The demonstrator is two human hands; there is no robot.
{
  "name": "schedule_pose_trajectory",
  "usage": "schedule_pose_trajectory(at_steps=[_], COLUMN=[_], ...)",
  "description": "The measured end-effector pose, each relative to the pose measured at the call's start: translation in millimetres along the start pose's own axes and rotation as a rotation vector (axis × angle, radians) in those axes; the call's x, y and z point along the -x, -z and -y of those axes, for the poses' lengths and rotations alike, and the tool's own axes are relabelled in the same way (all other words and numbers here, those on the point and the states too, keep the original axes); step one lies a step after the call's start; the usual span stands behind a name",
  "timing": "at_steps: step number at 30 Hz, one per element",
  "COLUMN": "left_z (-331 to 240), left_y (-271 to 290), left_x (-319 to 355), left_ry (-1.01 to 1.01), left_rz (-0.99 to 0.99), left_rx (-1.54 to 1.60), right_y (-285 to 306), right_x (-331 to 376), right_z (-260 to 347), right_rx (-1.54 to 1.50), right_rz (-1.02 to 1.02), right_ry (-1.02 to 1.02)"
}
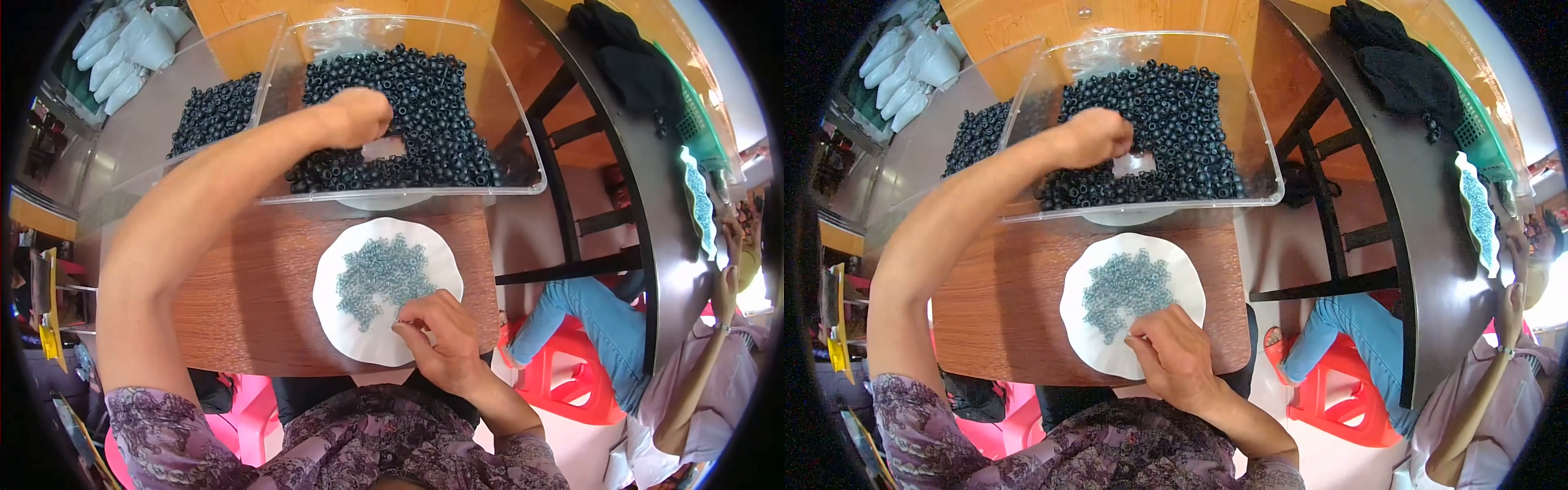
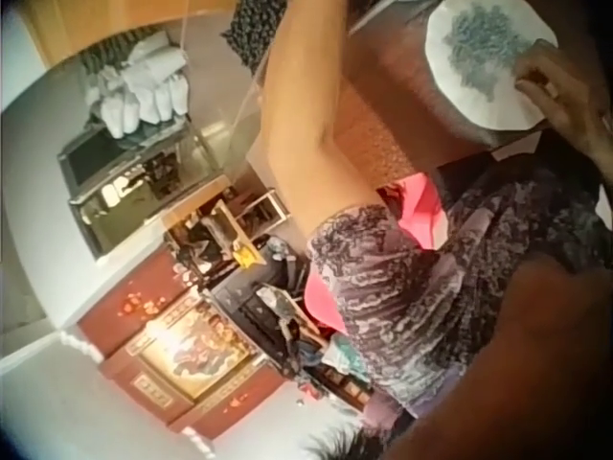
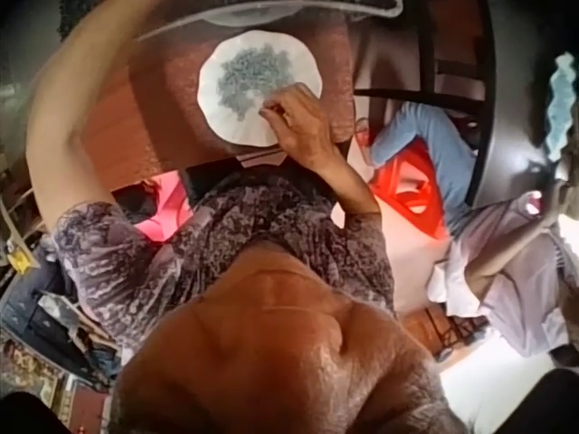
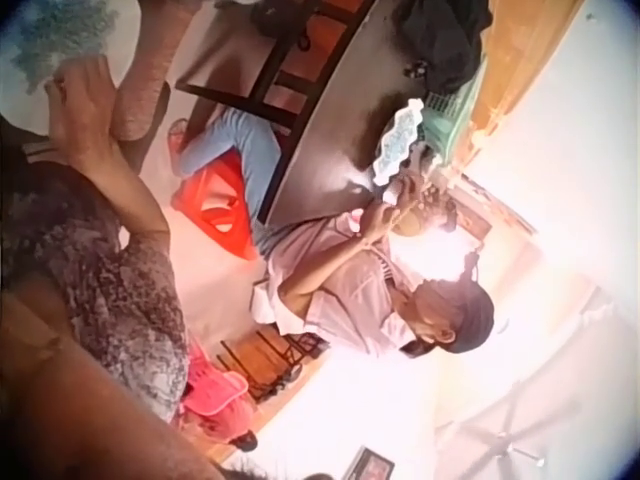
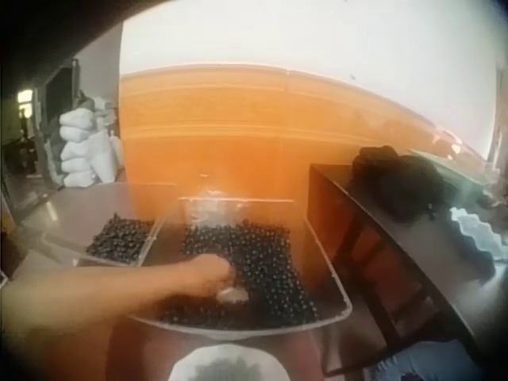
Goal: Inspect small black circular components from a large plastic bin and place them onto a white plate.
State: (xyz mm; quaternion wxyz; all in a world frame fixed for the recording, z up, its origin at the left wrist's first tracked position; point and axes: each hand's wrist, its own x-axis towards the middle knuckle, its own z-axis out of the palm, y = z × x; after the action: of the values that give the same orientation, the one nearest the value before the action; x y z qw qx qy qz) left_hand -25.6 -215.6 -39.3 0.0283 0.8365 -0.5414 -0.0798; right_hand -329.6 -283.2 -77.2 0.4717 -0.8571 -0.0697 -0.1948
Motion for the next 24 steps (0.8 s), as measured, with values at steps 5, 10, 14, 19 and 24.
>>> schedule_pose_trajectory(at_steps=[5, 10, 14, 19, 24], left_z=[-25.8, -80.5, -116.4, -146.3, -170.2], left_y=[44.6, 48.5, 12.0, -36.0, -65.3], left_x=[55.7, 121.9, 157.9, 182.9, 192.5], left_ry=[0.086, 0.007, -0.012, 0.046, 0.136], left_rz=[-0.166, -0.291, -0.297, -0.298, -0.368], left_rx=[0.968, 1.628, 1.921, 2.202, 2.342], right_y=[-2.4, -3.8, -3.5, 2.4, 1.7], right_x=[7.8, 18.6, 24.0, 21.3, 26.3], right_z=[10.3, 19.8, 29.0, 37.4, 40.7], right_rx=[-0.033, -0.073, -0.096, -0.187, -0.412], right_rz=[-0.009, 0.008, -0.008, -0.058, -0.118], right_ry=[-0.022, -0.093, -0.170, -0.275, -0.427])
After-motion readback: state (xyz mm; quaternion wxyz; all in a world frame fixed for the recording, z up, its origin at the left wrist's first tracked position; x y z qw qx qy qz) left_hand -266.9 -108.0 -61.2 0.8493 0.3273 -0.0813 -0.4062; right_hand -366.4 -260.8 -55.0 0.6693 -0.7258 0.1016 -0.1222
